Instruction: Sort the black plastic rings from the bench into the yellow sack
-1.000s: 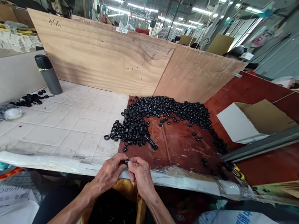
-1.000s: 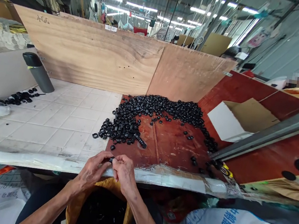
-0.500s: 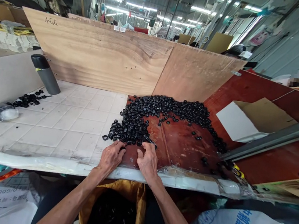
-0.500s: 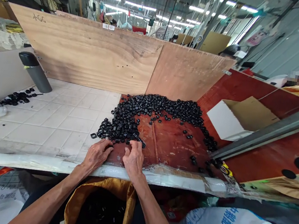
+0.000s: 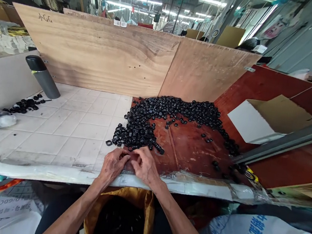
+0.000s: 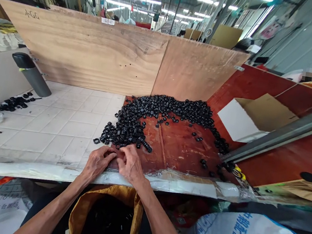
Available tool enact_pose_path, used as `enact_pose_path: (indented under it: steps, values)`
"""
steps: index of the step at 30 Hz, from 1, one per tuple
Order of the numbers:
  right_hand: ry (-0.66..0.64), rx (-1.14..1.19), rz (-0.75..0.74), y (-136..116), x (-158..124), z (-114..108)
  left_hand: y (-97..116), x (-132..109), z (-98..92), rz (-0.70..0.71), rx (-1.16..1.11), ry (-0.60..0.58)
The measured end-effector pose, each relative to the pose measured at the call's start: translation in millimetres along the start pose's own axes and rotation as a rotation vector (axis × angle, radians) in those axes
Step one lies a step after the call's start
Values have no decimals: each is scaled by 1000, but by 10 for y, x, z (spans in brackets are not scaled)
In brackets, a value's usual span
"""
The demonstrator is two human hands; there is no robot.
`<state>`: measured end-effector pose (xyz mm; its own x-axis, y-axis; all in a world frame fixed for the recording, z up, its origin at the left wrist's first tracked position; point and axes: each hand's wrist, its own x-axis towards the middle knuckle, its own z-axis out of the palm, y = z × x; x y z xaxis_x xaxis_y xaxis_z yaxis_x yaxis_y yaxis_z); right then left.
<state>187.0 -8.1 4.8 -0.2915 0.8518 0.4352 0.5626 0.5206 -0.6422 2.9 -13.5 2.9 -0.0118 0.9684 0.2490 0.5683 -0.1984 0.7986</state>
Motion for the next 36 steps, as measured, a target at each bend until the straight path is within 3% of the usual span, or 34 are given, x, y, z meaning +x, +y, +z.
enact_pose_path:
  steps: [3, 6, 8, 11, 13, 20, 24, 31, 36]
  values:
    - [-101, 92, -66, -60, 13, 81, 18, 8, -10, -68, -110, -85]
    - [-25, 55, -16, -22, 25, 130, 6, 43, 1, -107, -232, -187]
    - [25, 25, 33, 6, 17, 128, -3, 87, 26, -118, -209, -153]
    - [95, -13, 100, 18, -12, 104, 12, 168, 77, -12, -9, -56]
    - [132, -2, 165, 23, -28, 91, 38, 209, 108, 49, 137, -55]
    - [161, 581, 425, 99, -25, 54, 88, 140, 108, 152, 306, -117]
    - [127, 570, 355, 84, -26, 24, 92, 37, 58, 140, 172, -131]
    - [122, 478, 277, 4, -17, -22, 86, 0, 20, 26, -314, -215]
    - [149, 476, 191, -36, -18, -46, 59, 29, 3, 130, -454, -169]
